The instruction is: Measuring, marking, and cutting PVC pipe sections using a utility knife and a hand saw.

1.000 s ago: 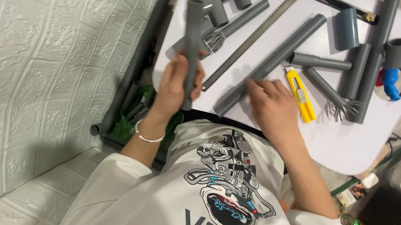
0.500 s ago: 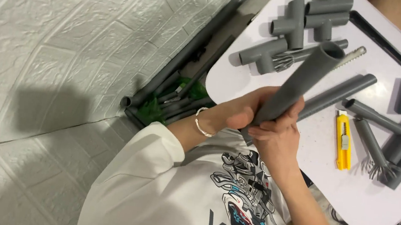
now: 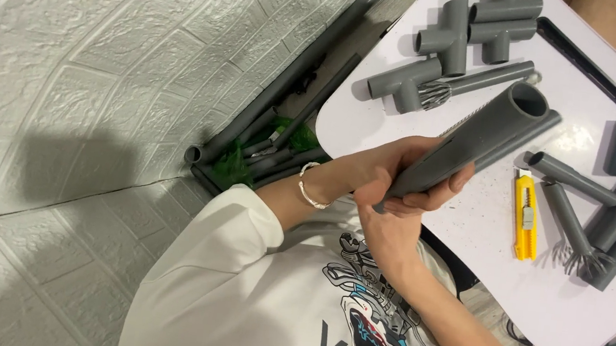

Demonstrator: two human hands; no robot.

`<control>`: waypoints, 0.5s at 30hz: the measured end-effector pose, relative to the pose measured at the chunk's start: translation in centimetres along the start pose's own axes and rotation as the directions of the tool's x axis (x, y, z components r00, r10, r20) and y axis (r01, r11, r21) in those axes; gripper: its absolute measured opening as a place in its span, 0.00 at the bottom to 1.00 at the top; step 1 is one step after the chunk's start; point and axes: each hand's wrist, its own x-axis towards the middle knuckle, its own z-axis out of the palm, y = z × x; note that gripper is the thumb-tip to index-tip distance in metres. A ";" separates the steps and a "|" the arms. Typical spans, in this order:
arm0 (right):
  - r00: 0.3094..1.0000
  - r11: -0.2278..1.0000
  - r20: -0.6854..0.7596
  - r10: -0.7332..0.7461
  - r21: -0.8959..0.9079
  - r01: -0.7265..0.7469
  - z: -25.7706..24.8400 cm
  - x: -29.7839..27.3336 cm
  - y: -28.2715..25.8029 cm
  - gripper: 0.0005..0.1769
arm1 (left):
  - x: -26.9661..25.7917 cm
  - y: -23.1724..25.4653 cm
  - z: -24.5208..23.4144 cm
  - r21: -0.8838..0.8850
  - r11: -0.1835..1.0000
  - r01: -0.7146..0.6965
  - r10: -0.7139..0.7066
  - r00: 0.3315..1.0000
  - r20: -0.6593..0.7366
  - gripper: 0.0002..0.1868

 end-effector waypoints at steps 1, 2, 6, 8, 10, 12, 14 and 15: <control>0.996 0.987 -0.006 -0.090 -0.135 0.089 0.4 -0.1 0.0 0.15 | 0.0 0.0 -0.2 -0.004 1.000 0.018 -0.017 1.000 0.010 0.48; 0.996 0.987 -0.010 -0.087 -0.139 0.085 0.4 -0.2 1.6 0.15 | -0.2 0.7 0.7 -0.009 1.000 0.019 -0.018 1.000 0.014 0.48; 0.873 0.697 0.040 -0.487 -0.584 0.416 -4.4 0.2 0.3 0.09 | 0.2 2.2 2.1 0.382 0.905 0.186 -0.038 0.931 -0.363 0.22; 0.948 0.894 -0.043 -0.314 -0.349 0.281 -8.3 -0.4 -0.4 0.24 | 0.3 2.2 2.7 0.496 0.842 0.214 0.048 0.885 -0.463 0.14; 0.734 0.766 -0.439 -0.518 -0.619 0.170 -11.7 -1.4 2.8 0.15 | 0.7 2.5 3.5 0.525 0.728 0.440 0.034 0.742 -0.670 0.15; 0.676 0.825 -0.526 -0.516 -0.518 0.227 -15.8 -2.0 2.3 0.07 | 0.5 1.9 3.1 0.553 0.721 0.418 0.047 0.767 -0.641 0.14; 0.612 0.864 -0.614 -0.498 -0.408 0.294 -19.0 -3.6 2.9 0.10 | 0.9 1.5 2.9 0.582 0.710 0.397 0.057 0.791 -0.609 0.15; 0.577 0.916 -0.714 -0.397 -0.344 0.205 -20.1 -5.2 3.7 0.10 | 1.2 1.3 3.2 0.605 0.652 0.457 0.066 0.760 -0.647 0.15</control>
